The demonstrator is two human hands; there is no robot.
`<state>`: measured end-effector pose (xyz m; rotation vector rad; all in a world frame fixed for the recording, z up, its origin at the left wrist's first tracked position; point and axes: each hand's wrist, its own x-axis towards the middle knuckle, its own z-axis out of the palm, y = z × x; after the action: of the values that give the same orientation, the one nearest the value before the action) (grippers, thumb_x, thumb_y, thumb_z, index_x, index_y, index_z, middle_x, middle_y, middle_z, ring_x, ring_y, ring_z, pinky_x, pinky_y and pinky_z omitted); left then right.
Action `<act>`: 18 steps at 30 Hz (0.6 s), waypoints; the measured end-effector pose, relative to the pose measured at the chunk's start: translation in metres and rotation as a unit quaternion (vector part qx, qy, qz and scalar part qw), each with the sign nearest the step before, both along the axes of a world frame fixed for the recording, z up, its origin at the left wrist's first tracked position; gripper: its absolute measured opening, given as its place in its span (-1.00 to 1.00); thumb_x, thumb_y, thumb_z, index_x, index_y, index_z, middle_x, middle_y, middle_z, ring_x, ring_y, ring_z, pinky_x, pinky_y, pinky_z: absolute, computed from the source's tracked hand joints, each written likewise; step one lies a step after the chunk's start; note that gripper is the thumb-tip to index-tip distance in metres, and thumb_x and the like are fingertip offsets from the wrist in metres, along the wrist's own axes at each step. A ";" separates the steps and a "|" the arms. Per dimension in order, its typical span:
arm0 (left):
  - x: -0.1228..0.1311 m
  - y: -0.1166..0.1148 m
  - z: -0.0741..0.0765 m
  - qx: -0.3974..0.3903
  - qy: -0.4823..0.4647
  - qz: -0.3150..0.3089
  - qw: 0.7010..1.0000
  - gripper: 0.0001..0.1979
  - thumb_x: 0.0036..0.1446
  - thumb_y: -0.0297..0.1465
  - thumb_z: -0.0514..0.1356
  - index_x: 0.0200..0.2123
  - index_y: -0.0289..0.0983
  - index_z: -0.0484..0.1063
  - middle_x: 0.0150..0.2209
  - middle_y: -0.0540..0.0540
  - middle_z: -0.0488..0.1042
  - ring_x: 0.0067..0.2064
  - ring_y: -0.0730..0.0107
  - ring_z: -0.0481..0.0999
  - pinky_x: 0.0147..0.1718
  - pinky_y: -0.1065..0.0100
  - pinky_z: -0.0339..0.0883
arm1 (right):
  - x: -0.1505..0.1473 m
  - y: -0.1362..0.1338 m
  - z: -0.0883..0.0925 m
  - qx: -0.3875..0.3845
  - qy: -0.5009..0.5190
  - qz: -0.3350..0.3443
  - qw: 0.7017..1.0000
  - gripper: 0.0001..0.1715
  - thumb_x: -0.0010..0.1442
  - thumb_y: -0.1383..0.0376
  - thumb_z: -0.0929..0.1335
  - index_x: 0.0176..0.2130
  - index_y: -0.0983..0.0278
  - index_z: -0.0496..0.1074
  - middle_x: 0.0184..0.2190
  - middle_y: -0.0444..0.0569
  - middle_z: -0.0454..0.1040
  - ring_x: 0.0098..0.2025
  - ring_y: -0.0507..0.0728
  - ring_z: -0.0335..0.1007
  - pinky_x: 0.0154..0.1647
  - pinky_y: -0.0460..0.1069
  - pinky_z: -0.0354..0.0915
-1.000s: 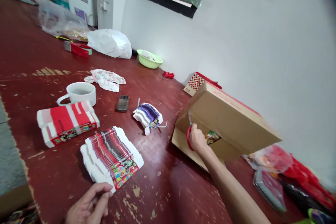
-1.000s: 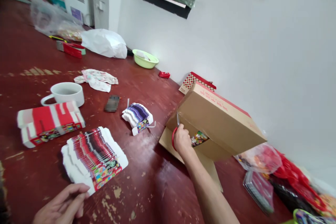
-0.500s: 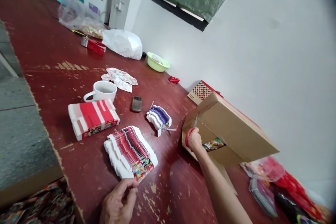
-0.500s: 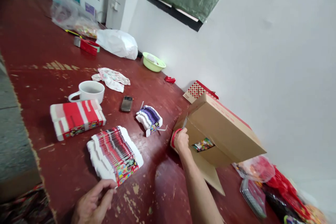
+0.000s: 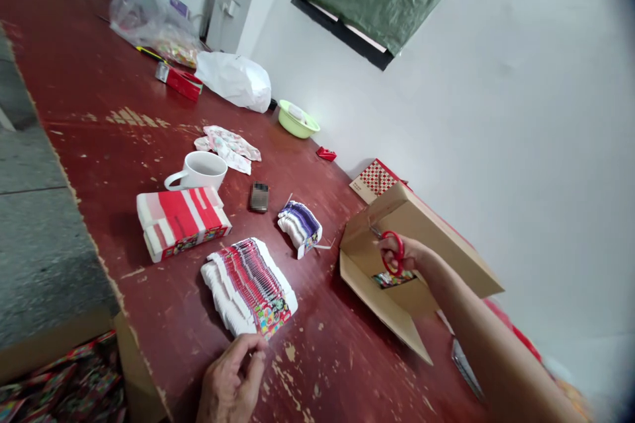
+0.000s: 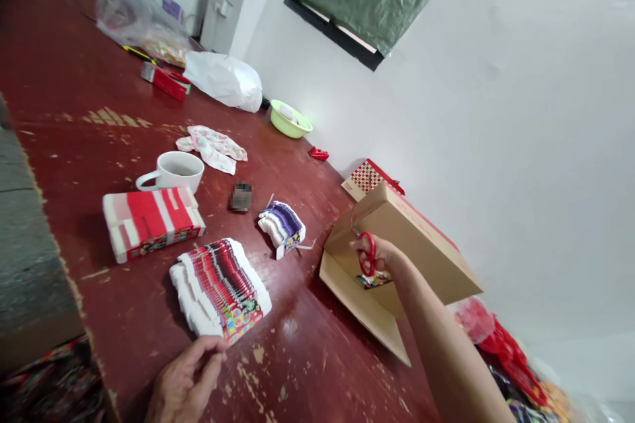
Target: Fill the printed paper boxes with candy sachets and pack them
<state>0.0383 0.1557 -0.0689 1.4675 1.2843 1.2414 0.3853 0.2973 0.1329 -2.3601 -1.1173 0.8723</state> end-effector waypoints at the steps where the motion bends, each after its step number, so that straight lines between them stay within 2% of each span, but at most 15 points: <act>1: 0.001 0.000 -0.001 -0.001 -0.007 0.006 1.000 -0.84 0.10 -0.31 0.14 -0.41 -0.16 0.52 -0.49 0.01 0.59 -0.53 0.39 0.53 -0.54 0.53 0.39 | 0.002 -0.002 0.006 -0.011 0.023 0.000 1.000 -0.77 0.34 0.24 0.33 -0.08 0.36 0.41 -0.29 -0.07 0.45 -0.42 0.00 0.40 -0.44 -0.08 0.39; 4: 0.001 0.000 -0.002 -0.006 -0.016 0.013 1.000 -0.84 0.09 -0.31 0.14 -0.40 -0.16 0.52 -0.47 0.00 0.60 -0.51 0.39 0.55 -0.55 0.54 0.39 | -0.001 -0.016 0.006 -0.001 0.097 0.010 0.995 -0.83 0.36 0.34 0.24 -0.15 0.37 0.38 -0.56 -0.26 0.18 -0.67 -0.10 -0.01 -0.70 -0.21 0.01; 6: 0.001 0.000 -0.001 -0.005 -0.009 0.008 1.000 -0.84 0.09 -0.31 0.14 -0.39 -0.16 0.53 -0.48 0.01 0.60 -0.54 0.41 0.53 -0.56 0.54 0.38 | -0.008 -0.031 -0.001 0.027 0.137 0.022 0.990 -0.79 0.35 0.32 0.19 -0.09 0.32 0.35 -0.58 -0.32 0.03 -0.69 -0.10 -0.20 -0.72 -0.23 -0.14; 8: 0.000 0.001 0.002 -0.007 -0.001 0.001 1.000 -0.85 0.08 -0.32 0.15 -0.39 -0.16 0.53 -0.48 0.01 0.60 -0.55 0.41 0.52 -0.57 0.54 0.37 | -0.015 -0.043 -0.005 0.074 0.181 0.046 0.980 -0.72 0.34 0.24 0.18 0.00 0.25 0.31 -0.55 -0.31 0.00 -0.68 -0.09 -0.30 -0.72 -0.23 -0.20; 10: -0.001 0.002 0.005 -0.013 -0.002 0.011 1.000 -0.85 0.06 -0.30 0.15 -0.42 -0.15 0.53 -0.53 0.02 0.57 -0.54 0.40 0.52 -0.61 0.55 0.34 | -0.019 -0.049 0.001 0.144 0.237 0.086 0.957 -0.64 0.30 0.15 0.22 0.05 0.20 0.30 -0.51 -0.30 0.01 -0.66 -0.09 -0.37 -0.72 -0.22 -0.24; 12: -0.001 0.002 0.006 -0.025 -0.014 0.027 0.999 -0.85 0.04 -0.28 0.17 -0.44 -0.15 0.52 -0.55 0.03 0.55 -0.50 0.38 0.55 -0.63 0.56 0.32 | -0.017 -0.050 0.015 0.195 0.269 0.107 0.937 -0.56 0.21 0.10 0.30 0.04 0.19 0.30 -0.51 -0.31 0.01 -0.66 -0.09 -0.35 -0.72 -0.21 -0.22; 14: 0.002 -0.001 0.003 -0.046 -0.035 0.044 0.997 -0.85 0.04 -0.25 0.18 -0.43 -0.14 0.52 -0.54 0.03 0.56 -0.45 0.36 0.59 -0.60 0.57 0.35 | -0.008 -0.052 0.033 0.222 0.251 0.100 0.937 -0.46 0.14 0.07 0.36 0.07 0.18 0.28 -0.51 -0.30 0.05 -0.65 -0.08 -0.19 -0.70 -0.21 -0.10; 16: 0.012 -0.006 0.000 -0.065 -0.066 0.039 0.995 -0.84 0.05 -0.22 0.21 -0.38 -0.13 0.54 -0.49 0.02 0.59 -0.39 0.34 0.61 -0.53 0.56 0.42 | 0.009 -0.056 0.052 0.252 0.129 0.077 0.956 -0.36 0.12 -0.01 0.37 0.12 0.18 0.27 -0.49 -0.26 0.15 -0.61 -0.05 -0.02 -0.67 -0.17 0.00; 18: 0.030 -0.010 0.006 -0.069 -0.109 -0.002 0.992 -0.80 0.07 -0.22 0.22 -0.27 -0.13 0.56 -0.38 -0.02 0.62 -0.32 0.30 0.63 -0.43 0.52 0.48 | 0.031 -0.061 0.069 0.269 -0.035 0.052 0.961 -0.30 0.10 -0.08 0.37 0.12 0.20 0.32 -0.45 -0.17 0.27 -0.56 0.00 0.11 -0.63 -0.14 0.07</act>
<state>0.0687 0.1453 -0.0634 1.2002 1.1934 1.2462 0.4167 0.2367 0.2019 -1.9057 -1.3179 0.4388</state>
